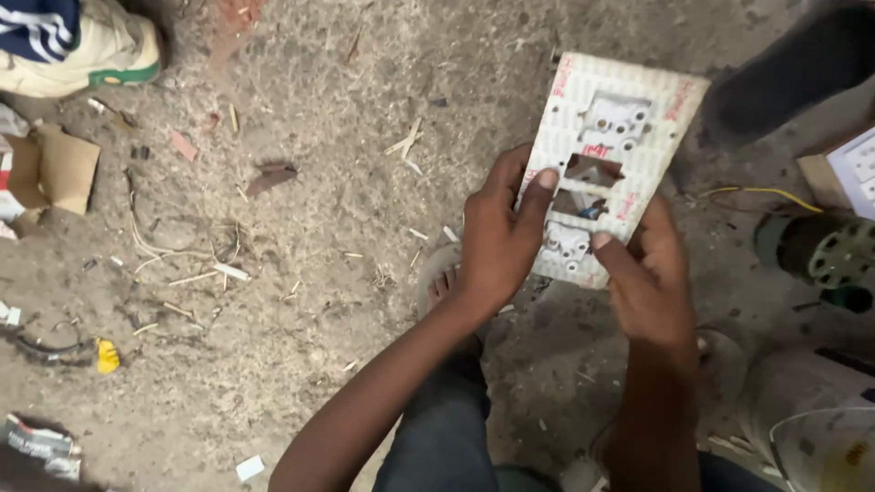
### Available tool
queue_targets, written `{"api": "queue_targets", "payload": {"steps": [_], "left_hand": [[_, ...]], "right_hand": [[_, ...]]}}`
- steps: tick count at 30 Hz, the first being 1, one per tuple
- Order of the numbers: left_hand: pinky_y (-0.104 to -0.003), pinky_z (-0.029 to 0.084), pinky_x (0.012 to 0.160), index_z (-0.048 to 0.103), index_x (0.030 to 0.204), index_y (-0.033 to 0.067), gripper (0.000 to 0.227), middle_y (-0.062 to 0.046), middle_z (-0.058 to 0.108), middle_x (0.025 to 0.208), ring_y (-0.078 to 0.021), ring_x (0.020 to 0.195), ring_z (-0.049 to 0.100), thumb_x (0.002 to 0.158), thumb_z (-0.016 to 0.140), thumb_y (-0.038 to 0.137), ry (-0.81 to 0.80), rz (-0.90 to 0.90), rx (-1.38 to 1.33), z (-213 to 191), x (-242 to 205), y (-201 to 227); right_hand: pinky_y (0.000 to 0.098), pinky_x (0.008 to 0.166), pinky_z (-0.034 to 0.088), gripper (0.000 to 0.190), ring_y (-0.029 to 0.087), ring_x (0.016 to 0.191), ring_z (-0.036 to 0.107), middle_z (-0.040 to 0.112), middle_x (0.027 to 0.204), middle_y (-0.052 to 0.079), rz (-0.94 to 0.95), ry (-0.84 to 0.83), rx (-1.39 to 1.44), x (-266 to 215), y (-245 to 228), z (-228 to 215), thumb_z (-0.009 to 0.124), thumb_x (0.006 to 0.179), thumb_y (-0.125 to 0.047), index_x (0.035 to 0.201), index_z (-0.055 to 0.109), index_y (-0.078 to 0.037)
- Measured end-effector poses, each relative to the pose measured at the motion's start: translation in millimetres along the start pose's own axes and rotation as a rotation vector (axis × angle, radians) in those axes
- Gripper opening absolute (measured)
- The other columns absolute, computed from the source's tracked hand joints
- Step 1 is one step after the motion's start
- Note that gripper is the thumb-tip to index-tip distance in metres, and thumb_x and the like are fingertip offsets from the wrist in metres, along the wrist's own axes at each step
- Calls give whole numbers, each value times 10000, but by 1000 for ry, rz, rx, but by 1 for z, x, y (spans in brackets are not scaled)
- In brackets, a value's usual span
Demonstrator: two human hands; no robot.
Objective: The person picks up a white plastic electrical switchboard and inserts small white plastic components into its slots. They repeatedly adjust and reposition the components within the board while holding it with both hands.
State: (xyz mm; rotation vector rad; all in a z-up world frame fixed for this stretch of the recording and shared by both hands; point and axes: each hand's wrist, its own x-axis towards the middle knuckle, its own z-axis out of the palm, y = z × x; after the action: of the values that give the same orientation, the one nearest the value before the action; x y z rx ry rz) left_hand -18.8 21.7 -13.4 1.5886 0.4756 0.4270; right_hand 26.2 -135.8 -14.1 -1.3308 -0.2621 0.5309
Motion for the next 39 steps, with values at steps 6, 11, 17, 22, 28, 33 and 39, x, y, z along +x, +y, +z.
{"api": "queue_targets", "payload": {"steps": [6, 11, 17, 22, 28, 33, 39], "left_hand": [[-276, 555, 871, 597, 1329, -15, 304, -125, 745, 1135, -123, 1016, 670, 1113, 560, 195, -22, -9, -175, -3, -4, 0], [-272, 559, 863, 601, 1327, -15, 305, -109, 747, 1129, -114, 1009, 676, 1097, 554, 181, -50, -83, -159, 2, -1, 5], [-275, 539, 962, 582, 1374, -19, 312, -112, 720, 1215, -121, 1099, 657, 1119, 548, 157, -91, -53, -236, 6, 1, -5], [-281, 537, 983, 569, 1403, -25, 327, -112, 708, 1249, -129, 1125, 657, 1123, 546, 143, -104, -65, -282, 10, 1, -7], [-284, 541, 1016, 552, 1429, -19, 349, -125, 726, 1259, -141, 1168, 674, 1126, 544, 153, -127, -87, -338, 11, 0, -8], [-293, 578, 967, 579, 1406, -16, 357, -143, 745, 1240, -150, 1131, 703, 1126, 565, 205, -126, -68, -189, 9, -1, -4], [-292, 603, 805, 588, 1375, 12, 392, -119, 766, 1140, -139, 969, 741, 1091, 548, 278, -87, -75, 39, 9, 4, -8]], "right_hand": [[416, 1052, 538, 437, 252, 1212, 662, 665, 1354, 176, 144, 16, 309, 5, 42, -35, 602, 1046, 6, 1465, 515, 98], [461, 1058, 522, 548, 273, 1248, 638, 629, 1420, 185, 233, -70, 624, 0, 58, -48, 660, 1065, -242, 1486, 482, 62], [523, 1131, 466, 883, 314, 1317, 613, 597, 1467, 218, 283, -159, 621, 3, 61, -70, 527, 1002, -607, 1502, 465, 118], [524, 1133, 467, 905, 309, 1307, 609, 590, 1454, 211, 308, -107, 528, 2, 56, -74, 456, 1021, -650, 1497, 457, 118], [494, 1118, 479, 907, 301, 1267, 633, 630, 1420, 231, 285, -147, 475, 5, 57, -86, 438, 1062, -670, 1475, 528, 133], [487, 1109, 507, 601, 283, 1293, 641, 648, 1438, 165, 211, -77, 528, 4, 56, -86, 594, 1096, -445, 1459, 518, 29], [460, 1041, 554, 602, 257, 1207, 657, 680, 1304, 153, 85, -147, 350, 23, 19, -51, 676, 980, -80, 1534, 456, 2]]}}
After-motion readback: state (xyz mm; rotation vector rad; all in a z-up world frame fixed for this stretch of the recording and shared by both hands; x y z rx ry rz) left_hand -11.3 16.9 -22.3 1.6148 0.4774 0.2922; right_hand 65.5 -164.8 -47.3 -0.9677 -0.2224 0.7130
